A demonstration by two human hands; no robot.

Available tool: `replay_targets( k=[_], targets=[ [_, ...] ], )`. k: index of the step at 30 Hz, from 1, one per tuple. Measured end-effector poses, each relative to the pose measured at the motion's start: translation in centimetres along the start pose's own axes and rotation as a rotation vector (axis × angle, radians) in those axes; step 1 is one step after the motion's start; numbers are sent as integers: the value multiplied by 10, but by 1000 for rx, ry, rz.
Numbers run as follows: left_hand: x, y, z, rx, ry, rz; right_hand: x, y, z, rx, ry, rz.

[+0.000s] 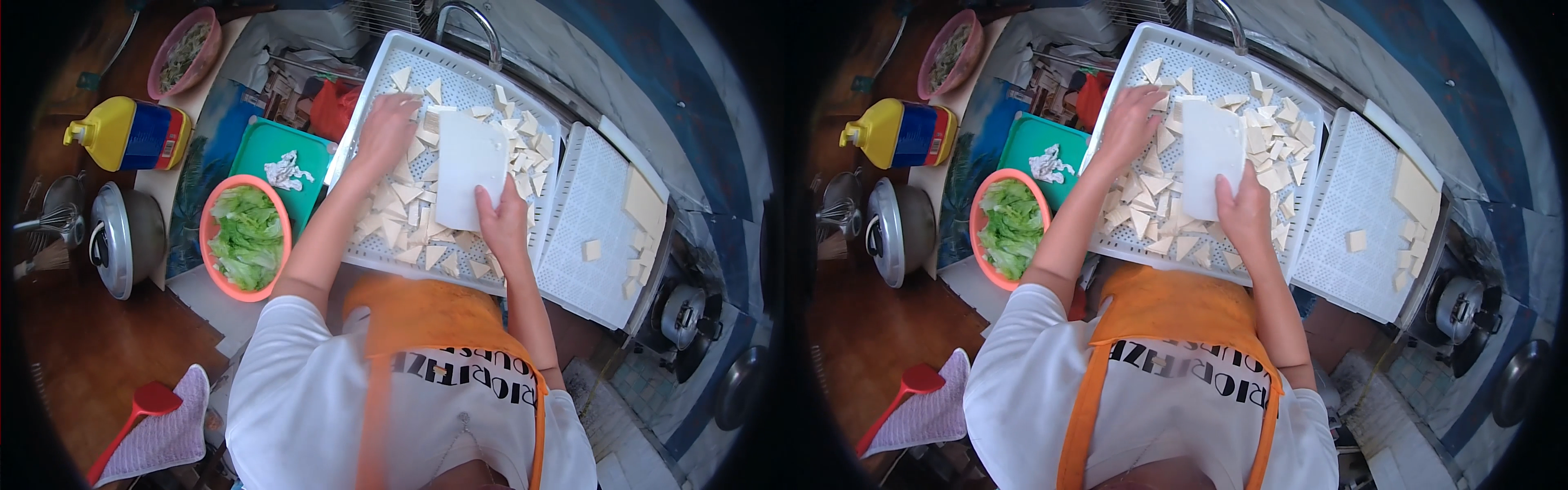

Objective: The person cuts slices of tofu into triangular pieces using a white plastic scraper and places them onto a white plastic tray. After filling one tray, the person takes a new large block of tofu, cuts it into slices, and continues cutting those slices into triangular pieces.

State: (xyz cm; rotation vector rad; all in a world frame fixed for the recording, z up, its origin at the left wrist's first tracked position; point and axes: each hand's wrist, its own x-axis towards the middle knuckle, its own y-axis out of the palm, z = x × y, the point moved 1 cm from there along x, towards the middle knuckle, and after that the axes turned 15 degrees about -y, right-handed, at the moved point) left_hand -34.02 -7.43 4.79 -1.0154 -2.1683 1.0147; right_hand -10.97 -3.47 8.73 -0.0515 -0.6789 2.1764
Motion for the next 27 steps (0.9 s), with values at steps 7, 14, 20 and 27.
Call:
replay_targets(
  k=[7,14,20,27],
  targets=[
    [19,42,-11,129,334,-20,-4,-25,0,-134,-28,-119],
    [-8,27,-8,-1139,-677,288,-3,-15,31,-404,-143,-2],
    [-22,31,-4,-1453,-813,280,2,7,48,-414,-328,74],
    [-36,30,-11,-1561,-845,253,0,21,51,-395,-286,130]
  ],
)
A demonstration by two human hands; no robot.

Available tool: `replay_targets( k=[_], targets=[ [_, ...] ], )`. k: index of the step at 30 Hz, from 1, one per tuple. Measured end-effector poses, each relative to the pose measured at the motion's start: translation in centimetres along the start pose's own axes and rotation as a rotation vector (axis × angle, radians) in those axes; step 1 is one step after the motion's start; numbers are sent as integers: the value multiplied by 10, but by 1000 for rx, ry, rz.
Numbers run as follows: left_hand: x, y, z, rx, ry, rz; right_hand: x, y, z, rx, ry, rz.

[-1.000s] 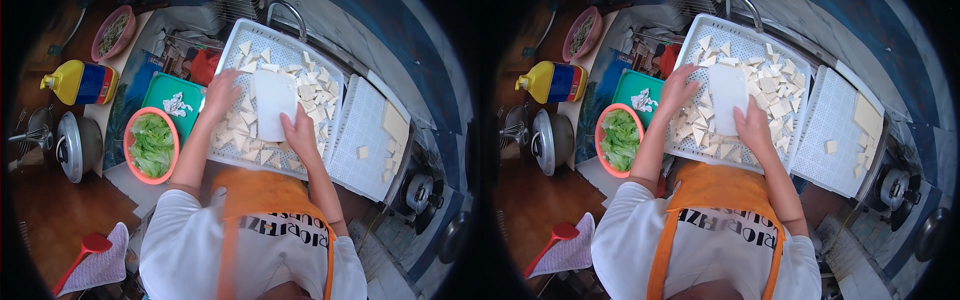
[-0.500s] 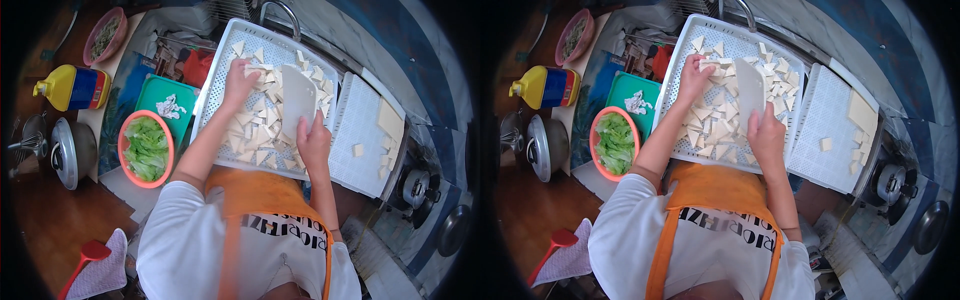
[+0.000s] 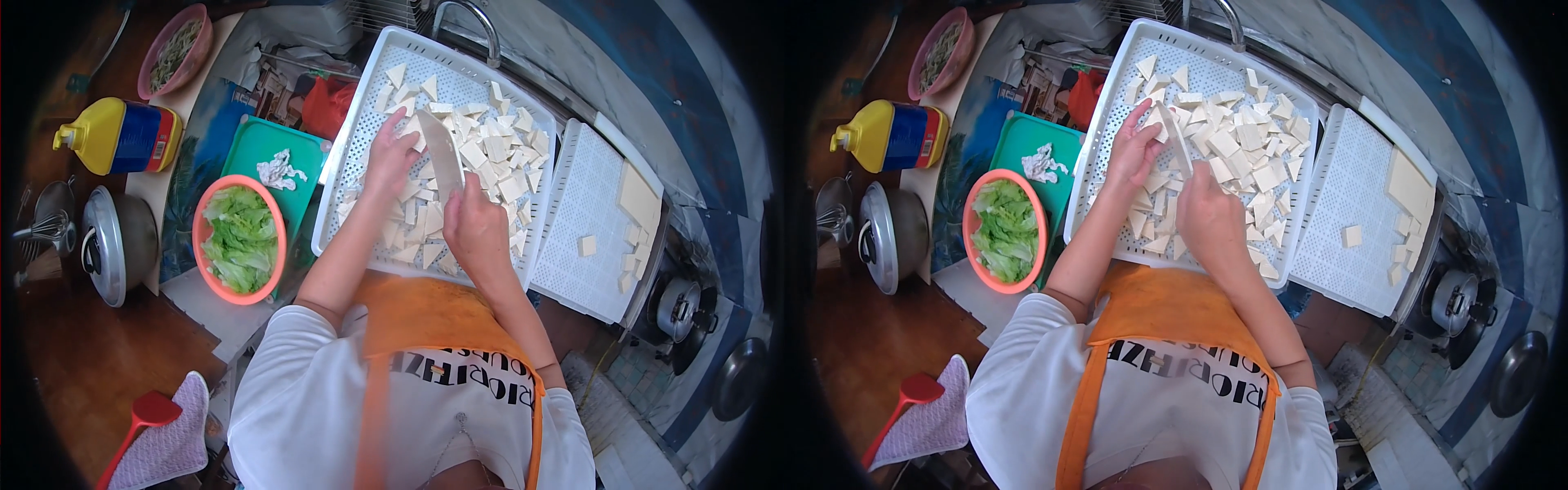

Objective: The person cuts slices of tofu into triangular pieces using a white plastic scraper and places them onto a white plastic tray. After filling one tray, the person takes a new large block of tofu, cuts it into slices, and continues cutting those slices into triangular pieces.

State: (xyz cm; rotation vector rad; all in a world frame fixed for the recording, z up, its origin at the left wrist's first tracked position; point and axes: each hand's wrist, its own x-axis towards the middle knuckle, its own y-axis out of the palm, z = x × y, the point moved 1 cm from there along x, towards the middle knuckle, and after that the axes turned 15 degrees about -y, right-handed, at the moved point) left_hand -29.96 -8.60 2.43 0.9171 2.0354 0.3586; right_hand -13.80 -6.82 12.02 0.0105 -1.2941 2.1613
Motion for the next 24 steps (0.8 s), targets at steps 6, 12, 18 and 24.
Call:
replay_targets(
  k=[6,12,18,24],
  targets=[
    [-2,3,11,-111,11,26,5,4,6,40,-18,-30],
    [-3,3,18,-204,44,16,9,8,9,41,11,85],
    [-7,4,17,-217,93,7,12,30,0,4,-15,156],
    [5,-24,-19,252,139,-190,15,36,-27,174,22,131]
  ],
)
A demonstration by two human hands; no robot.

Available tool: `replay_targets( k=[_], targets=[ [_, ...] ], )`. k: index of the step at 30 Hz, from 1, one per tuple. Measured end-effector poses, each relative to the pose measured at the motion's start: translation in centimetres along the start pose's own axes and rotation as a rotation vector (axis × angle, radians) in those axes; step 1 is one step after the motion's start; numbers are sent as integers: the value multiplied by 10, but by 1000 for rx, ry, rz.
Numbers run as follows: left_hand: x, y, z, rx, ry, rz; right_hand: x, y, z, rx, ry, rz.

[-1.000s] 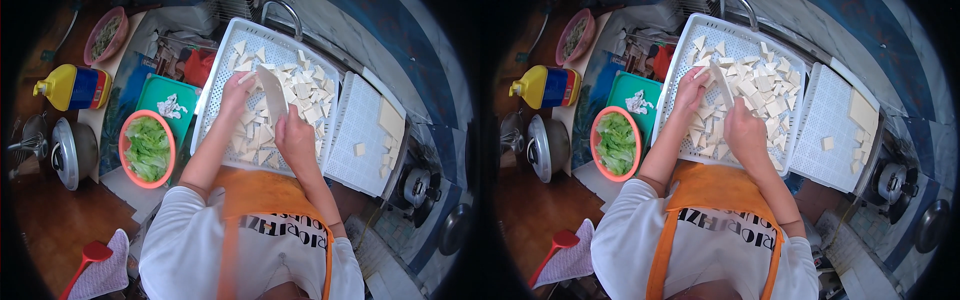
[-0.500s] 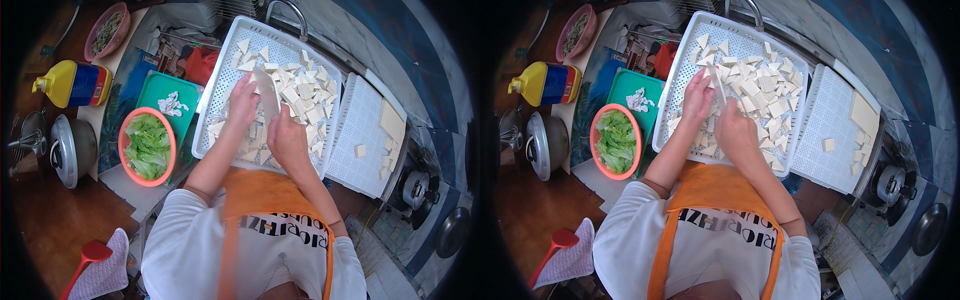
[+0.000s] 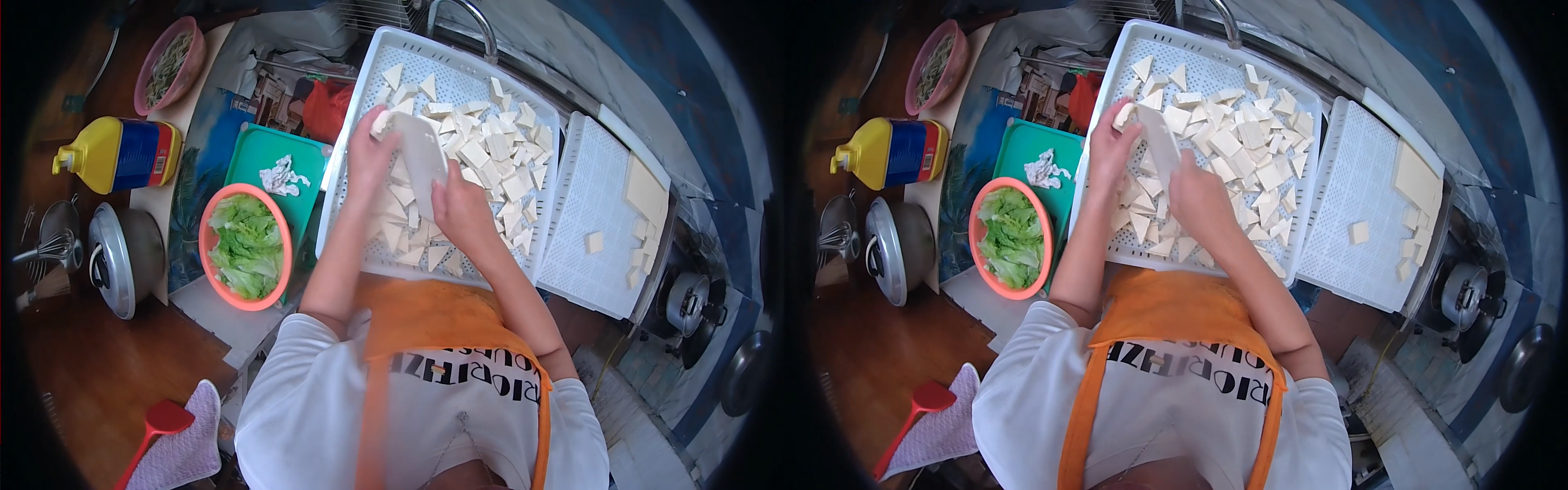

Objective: The person cuts slices of tofu into triangular pieces using a white plastic scraper and places them onto a white plastic tray. After filling one tray, the person takes a new large block of tofu, cuts it into slices, and continues cutting those slices into triangular pieces.

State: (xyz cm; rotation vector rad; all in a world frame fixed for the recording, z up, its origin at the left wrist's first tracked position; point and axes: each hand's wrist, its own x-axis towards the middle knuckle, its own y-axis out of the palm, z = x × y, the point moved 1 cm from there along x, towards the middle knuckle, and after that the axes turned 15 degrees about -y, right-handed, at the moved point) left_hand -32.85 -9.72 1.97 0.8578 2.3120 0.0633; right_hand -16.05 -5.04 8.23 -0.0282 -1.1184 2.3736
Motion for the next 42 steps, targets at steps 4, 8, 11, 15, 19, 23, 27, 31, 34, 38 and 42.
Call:
replay_targets(
  k=[4,8,11,15,19,23,27,31,34,38,42],
  targets=[
    [23,14,-29,883,724,-202,-23,-11,-1,53,129,-107],
    [44,54,-26,1199,783,-113,-30,-30,-10,37,212,-250],
    [54,64,-22,1356,792,-81,-32,-44,-18,-29,221,-281],
    [51,68,-17,655,484,-2,-30,-58,-12,-109,217,-325],
    [39,65,-7,80,21,269,-18,-56,2,-190,106,-301],
    [34,61,-3,2,-103,308,-7,-51,12,-224,30,-253],
    [39,53,-1,55,-97,327,-2,-51,19,-337,-6,-124],
    [38,51,-6,100,-77,303,1,-48,19,-354,-1,-117],
    [39,49,-6,94,-71,308,5,-46,18,-323,13,-70],
    [40,50,-12,137,-72,300,9,-39,17,-359,13,-53],
    [55,53,-17,135,-78,285,23,-20,-8,-361,-24,-71]
  ],
)
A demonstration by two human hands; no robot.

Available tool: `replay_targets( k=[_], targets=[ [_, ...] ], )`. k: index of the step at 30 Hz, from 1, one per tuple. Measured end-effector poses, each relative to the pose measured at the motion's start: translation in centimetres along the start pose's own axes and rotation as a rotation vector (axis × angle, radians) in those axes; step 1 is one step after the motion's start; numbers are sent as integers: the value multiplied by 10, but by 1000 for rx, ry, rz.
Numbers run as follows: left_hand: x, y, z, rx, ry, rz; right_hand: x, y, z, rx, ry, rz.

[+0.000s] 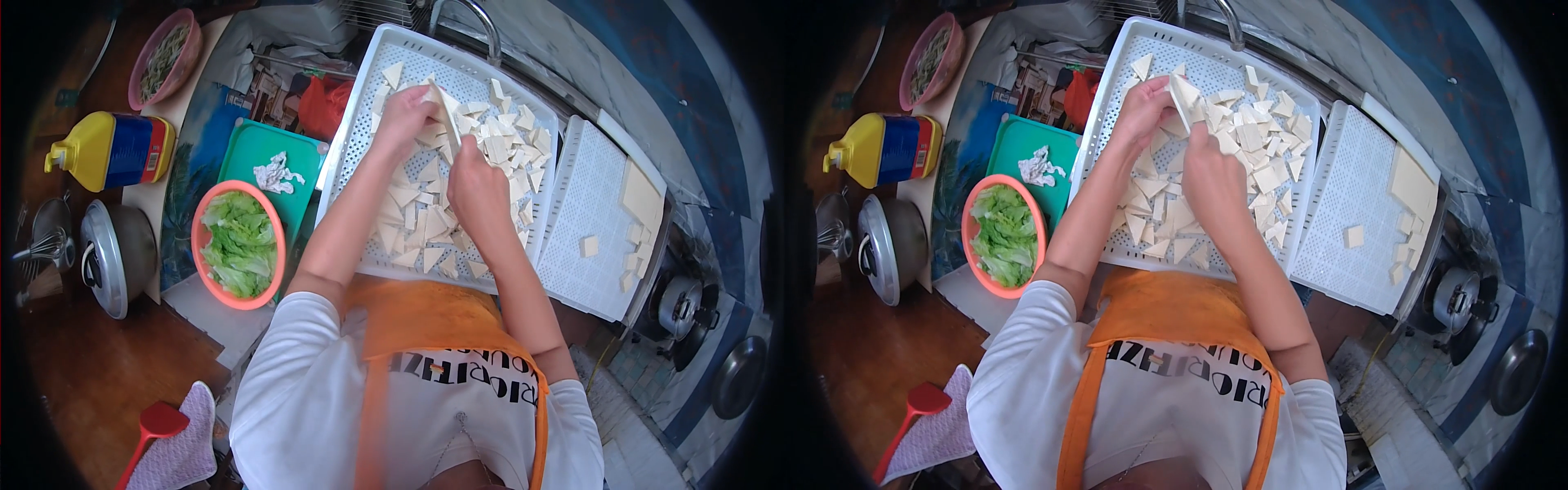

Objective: The person cuts slices of tofu into triangular pieces using a white plastic scraper and places them onto a white plastic tray. After filling one tray, the person takes a new large block of tofu, cuts it into slices, and continues cutting those slices into triangular pieces.

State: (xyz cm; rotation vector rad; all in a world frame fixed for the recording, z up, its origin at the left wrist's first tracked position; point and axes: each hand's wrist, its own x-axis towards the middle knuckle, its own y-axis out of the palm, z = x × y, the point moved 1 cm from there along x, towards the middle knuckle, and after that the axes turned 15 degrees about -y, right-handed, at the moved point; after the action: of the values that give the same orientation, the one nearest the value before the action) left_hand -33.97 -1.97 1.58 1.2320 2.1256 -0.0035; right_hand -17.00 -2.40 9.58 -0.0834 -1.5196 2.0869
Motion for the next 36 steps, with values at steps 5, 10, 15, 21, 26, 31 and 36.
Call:
replay_targets(
  k=[5,10,15,21,26,31,36],
  targets=[
    [28,-18,-15,424,390,-204,19,9,-30,179,-18,-85],
    [1,-3,-36,1110,647,-375,-10,-6,-44,189,124,-157],
    [-6,-4,1,1827,558,-259,-39,-14,-56,256,257,-189],
    [-7,-2,13,1682,551,-272,-52,-26,-45,235,304,-121],
    [-18,-7,9,991,419,-227,-45,-35,-15,175,217,-167],
    [-28,3,10,27,2,-41,-37,-30,2,128,73,-152],
    [-31,4,15,-166,-45,33,-28,-27,14,144,55,-121]
  ],
)
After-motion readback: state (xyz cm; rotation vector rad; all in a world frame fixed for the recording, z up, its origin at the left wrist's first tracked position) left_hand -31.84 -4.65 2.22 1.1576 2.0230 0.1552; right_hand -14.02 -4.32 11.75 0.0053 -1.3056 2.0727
